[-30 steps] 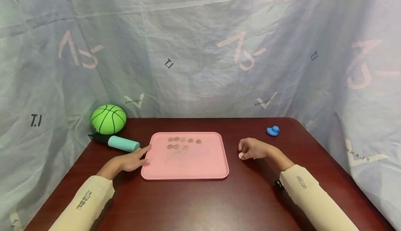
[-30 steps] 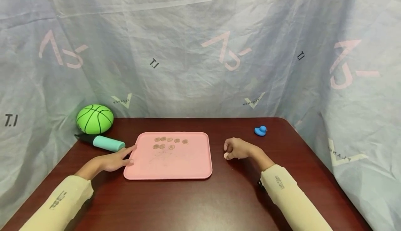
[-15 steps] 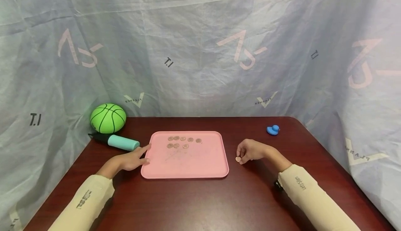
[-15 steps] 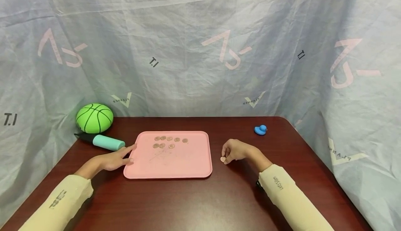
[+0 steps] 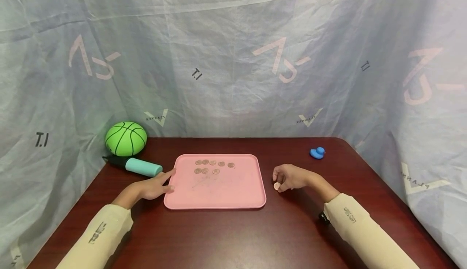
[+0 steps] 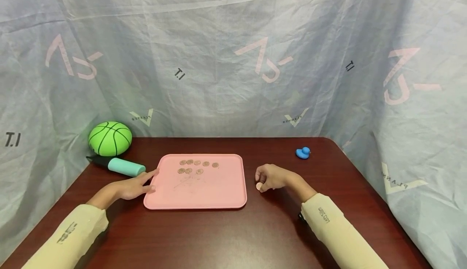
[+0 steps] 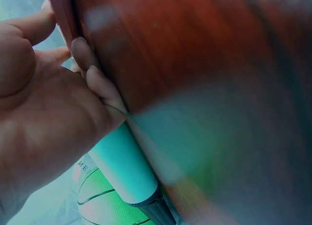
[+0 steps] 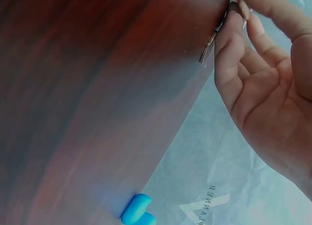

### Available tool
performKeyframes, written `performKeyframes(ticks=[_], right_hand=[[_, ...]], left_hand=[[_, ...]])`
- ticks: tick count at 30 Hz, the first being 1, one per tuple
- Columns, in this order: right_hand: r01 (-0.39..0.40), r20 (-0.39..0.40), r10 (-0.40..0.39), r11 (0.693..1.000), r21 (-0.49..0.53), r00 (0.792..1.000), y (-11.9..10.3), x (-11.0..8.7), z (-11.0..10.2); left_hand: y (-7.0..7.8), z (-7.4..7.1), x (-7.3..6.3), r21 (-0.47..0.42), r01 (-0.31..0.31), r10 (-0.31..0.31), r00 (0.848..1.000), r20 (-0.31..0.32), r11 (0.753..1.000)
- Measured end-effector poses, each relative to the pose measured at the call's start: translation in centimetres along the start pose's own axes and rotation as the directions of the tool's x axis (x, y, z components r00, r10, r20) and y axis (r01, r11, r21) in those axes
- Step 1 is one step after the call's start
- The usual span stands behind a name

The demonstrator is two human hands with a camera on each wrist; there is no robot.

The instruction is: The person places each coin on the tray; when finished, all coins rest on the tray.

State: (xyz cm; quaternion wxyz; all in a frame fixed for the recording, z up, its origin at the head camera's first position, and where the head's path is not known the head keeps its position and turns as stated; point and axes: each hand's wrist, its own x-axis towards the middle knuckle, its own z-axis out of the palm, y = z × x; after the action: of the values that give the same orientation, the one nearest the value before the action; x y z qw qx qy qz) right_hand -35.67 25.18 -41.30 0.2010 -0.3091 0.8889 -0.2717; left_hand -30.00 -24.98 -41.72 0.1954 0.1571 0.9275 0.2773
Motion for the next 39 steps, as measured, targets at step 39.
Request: performKeyframes(ticks=[39], right_hand=[[-0.129, -0.181, 0.082, 0.955, -0.266, 0.98, -13.1, 14.6, 4.7]], left_hand=[[0.0, 0.0, -0.2, -0.004, -0.015, 0.015, 1.0, -0.008, 1.0]])
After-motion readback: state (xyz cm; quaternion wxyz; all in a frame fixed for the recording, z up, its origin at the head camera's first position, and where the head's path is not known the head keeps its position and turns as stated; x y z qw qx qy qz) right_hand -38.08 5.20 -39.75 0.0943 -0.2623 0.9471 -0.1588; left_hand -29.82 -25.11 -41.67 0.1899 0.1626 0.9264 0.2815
